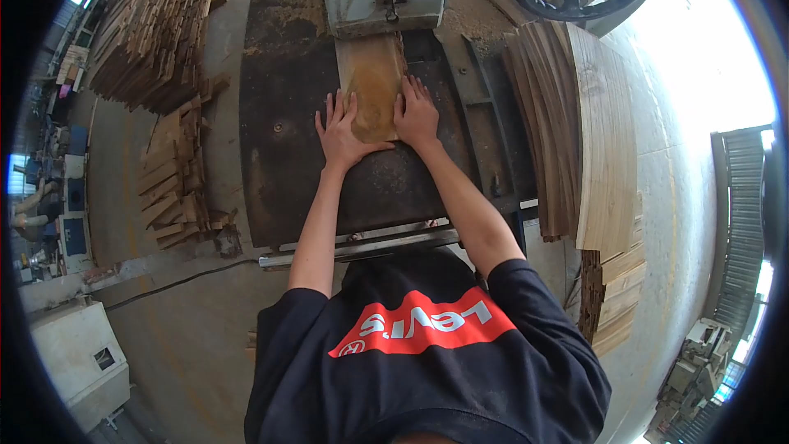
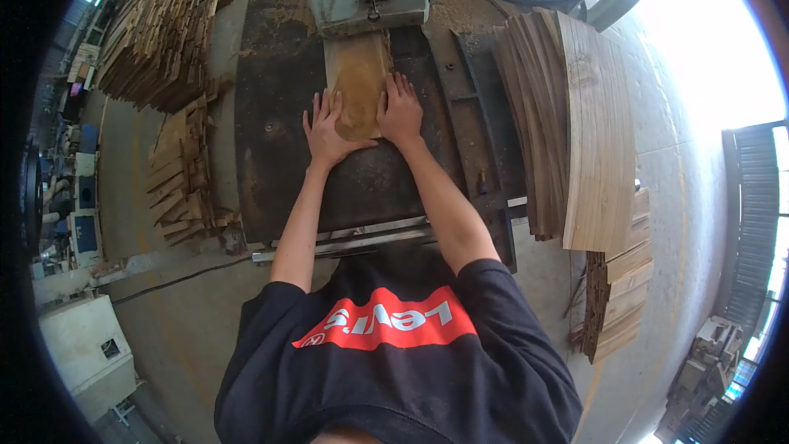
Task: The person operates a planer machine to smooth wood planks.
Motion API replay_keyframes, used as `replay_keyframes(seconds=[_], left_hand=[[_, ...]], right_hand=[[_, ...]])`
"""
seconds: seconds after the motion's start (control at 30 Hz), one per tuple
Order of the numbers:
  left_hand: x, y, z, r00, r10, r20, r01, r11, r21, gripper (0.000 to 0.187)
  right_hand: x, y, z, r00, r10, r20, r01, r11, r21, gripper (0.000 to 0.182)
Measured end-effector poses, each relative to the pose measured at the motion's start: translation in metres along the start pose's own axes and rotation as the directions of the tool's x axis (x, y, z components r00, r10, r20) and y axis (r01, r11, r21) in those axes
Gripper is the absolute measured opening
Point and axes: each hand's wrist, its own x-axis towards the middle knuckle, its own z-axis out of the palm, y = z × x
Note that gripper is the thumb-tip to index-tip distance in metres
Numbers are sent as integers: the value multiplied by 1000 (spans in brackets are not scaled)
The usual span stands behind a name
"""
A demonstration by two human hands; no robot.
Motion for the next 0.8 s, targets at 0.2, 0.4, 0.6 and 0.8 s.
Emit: replay_keyframes(seconds=[0.2, 0.4, 0.6, 0.8], left_hand=[[9, -1, 7, 992, -30, -119, 23, 998, -57, 135], [14, -9, 13, 988, -83, -132, 74, 995, -68, 132], [23, -3, 13, 985, -148, -90, 147, 989, -17, 130], [20, -3, 17, 981, -183, -62, 184, 983, 12, 126]], right_hand=[[33, 5, 11, 997, 72, -8, -72, 997, 37, 51], [4, -11, 9, 971, 204, -126, -179, 966, 189, 54], [-68, -18, -33, 995, 96, -4, -95, 989, 113, 46], [-86, -23, -46, 994, 103, 40, -107, 987, 121, 33]])
